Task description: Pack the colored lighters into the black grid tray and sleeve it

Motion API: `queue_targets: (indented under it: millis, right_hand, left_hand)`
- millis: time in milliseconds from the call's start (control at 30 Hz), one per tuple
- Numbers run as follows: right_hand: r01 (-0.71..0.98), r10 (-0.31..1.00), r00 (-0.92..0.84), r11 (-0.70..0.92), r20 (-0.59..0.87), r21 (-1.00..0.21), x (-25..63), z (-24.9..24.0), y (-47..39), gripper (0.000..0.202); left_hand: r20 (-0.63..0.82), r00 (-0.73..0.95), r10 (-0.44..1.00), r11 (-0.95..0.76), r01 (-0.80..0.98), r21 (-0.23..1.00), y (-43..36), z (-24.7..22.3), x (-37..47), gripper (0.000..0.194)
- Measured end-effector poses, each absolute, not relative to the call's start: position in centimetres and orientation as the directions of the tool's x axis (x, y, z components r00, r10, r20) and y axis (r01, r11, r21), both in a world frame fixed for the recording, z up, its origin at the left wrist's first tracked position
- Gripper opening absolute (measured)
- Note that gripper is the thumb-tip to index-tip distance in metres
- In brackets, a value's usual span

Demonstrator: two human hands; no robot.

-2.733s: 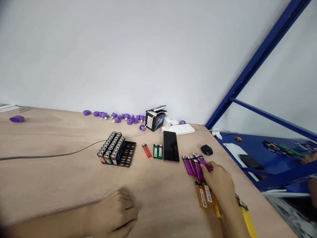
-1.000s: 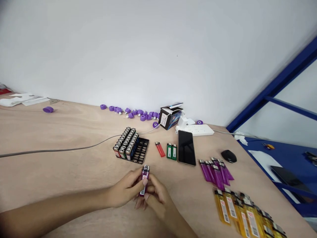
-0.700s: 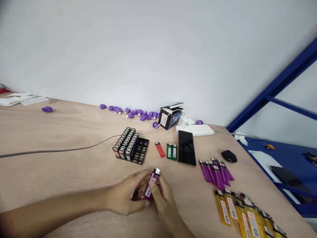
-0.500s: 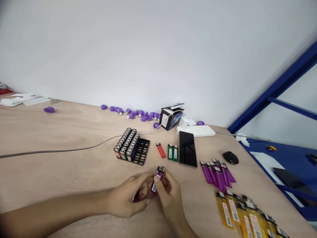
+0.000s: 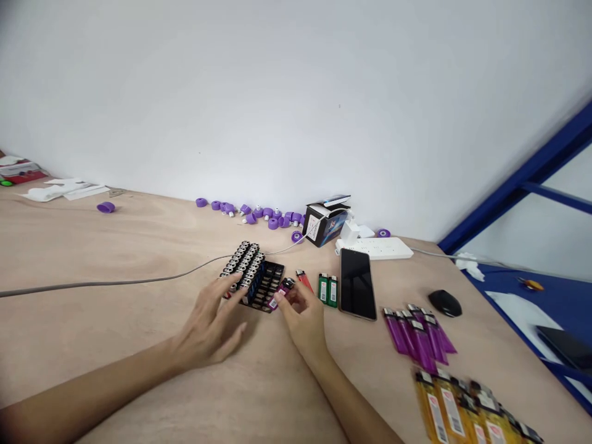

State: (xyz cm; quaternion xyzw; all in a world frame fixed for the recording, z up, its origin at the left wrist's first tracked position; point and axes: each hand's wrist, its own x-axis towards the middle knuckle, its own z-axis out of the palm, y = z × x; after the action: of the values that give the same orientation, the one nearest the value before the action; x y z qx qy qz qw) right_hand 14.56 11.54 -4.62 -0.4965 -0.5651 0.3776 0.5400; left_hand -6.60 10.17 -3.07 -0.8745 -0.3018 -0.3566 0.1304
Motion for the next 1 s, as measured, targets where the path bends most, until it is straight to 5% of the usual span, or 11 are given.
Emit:
queue_targets:
  millis: [367, 633, 1000]
  right_hand:
    - [0.529, 0.88, -0.1, 0.442, 0.464, -0.724, 12.1, -4.2, 13.0, 0.006]
    - [0.55, 0.772, -0.213, 0.602, 0.599, -0.579, 12.0, -4.8, 12.7, 0.01]
    - [0.543, 0.753, -0.229, 0.625, 0.617, -0.561, 12.0, -4.9, 12.4, 0.01]
  left_hand:
    - [0.536, 0.617, 0.576, -0.719, 0.695, -0.026, 11.7, -4.1, -7.1, 0.072]
    - [0.573, 0.611, 0.546, -0.724, 0.689, -0.045, 11.6, -4.4, -7.0, 0.074]
    - [0.582, 0.594, 0.555, -0.73, 0.683, 0.0, 11.5, -4.2, -6.9, 0.073]
